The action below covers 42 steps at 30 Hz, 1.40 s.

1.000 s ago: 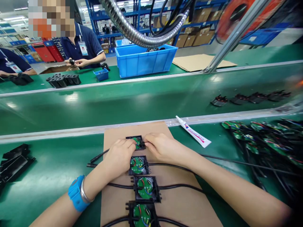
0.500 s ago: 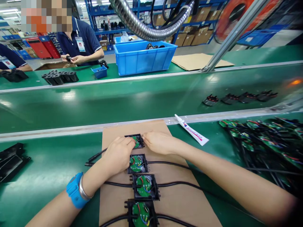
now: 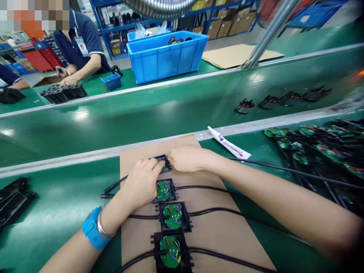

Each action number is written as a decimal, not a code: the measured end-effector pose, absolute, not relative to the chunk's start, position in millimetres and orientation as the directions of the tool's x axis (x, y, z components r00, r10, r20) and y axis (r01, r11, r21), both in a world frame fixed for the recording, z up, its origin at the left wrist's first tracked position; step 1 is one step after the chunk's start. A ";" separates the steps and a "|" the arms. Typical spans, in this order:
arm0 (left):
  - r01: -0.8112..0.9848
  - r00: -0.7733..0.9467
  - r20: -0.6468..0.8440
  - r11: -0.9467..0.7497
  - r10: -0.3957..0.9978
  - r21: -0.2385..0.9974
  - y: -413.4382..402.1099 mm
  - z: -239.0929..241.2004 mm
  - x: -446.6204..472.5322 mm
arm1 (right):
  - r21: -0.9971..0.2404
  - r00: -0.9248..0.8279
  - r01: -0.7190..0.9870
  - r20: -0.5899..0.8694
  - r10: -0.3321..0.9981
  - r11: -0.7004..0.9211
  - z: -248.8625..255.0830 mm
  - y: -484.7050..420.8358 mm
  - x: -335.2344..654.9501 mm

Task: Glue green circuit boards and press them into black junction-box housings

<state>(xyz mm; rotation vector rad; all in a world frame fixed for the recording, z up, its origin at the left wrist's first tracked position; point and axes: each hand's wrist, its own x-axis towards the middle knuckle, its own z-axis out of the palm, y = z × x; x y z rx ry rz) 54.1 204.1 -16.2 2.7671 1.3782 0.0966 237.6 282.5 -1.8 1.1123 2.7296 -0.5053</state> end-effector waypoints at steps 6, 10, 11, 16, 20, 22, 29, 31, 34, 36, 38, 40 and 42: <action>0.779 0.627 0.014 -0.627 0.779 0.005 203.7 -9.3 59.8 | -0.273 -0.657 0.724 0.009 0.754 0.634 -17.4 254.2 257.3; 0.766 0.642 -0.002 -0.642 0.767 -0.034 204.0 -3.8 67.9 | -0.379 -0.676 0.556 0.313 0.668 0.740 -42.9 259.2 259.3; 0.768 0.640 -0.004 -0.640 0.769 -0.015 204.2 -3.7 67.1 | -0.401 -0.683 0.508 0.350 0.640 0.762 -46.7 262.2 259.6; 0.743 0.604 0.054 -0.587 0.795 0.321 209.8 -5.0 41.0 | -0.417 -0.715 0.435 0.379 0.588 0.798 -37.0 270.0 263.1; 0.788 0.335 0.109 -0.342 0.936 0.512 221.3 -4.7 14.5 | -0.339 -0.688 0.526 0.369 0.625 0.780 -13.5 256.3 253.7; 0.803 0.286 0.058 -0.273 0.956 0.530 225.7 -5.3 7.8 | -0.284 -0.707 0.568 0.312 0.635 0.773 -5.8 245.2 241.4; 0.798 0.293 -0.045 -0.218 0.955 0.561 226.4 -8.3 10.2 | -0.090 -0.789 0.600 0.101 0.607 0.795 -5.3 220.7 203.7; 0.798 0.299 -0.055 -0.218 0.953 0.563 227.4 -10.2 10.4 | -0.043 -0.829 0.548 0.110 0.549 0.835 -6.9 220.5 199.1; 0.803 0.304 -0.050 -0.228 0.951 0.551 231.0 -14.5 10.7 | -0.027 -0.869 0.487 0.092 0.487 0.873 -7.1 224.7 192.0; 0.812 0.297 -0.028 -0.237 0.954 0.534 229.3 -15.1 12.1 | -0.043 -0.863 0.500 0.065 0.502 0.865 -5.2 227.4 189.1; 0.825 0.281 0.026 -0.255 0.959 0.505 217.9 -10.2 13.4 | -0.072 -0.839 0.537 0.055 0.541 0.841 0.0 225.9 193.6; 0.833 0.269 0.106 -0.286 0.957 0.473 192.4 -0.4 12.6 | -0.147 -0.816 0.557 0.085 0.571 0.818 8.6 215.8 210.2; 0.817 0.321 0.141 -0.349 0.937 0.458 153.2 9.0 8.4 | -0.272 -0.805 0.536 0.119 0.581 0.799 17.5 193.6 238.6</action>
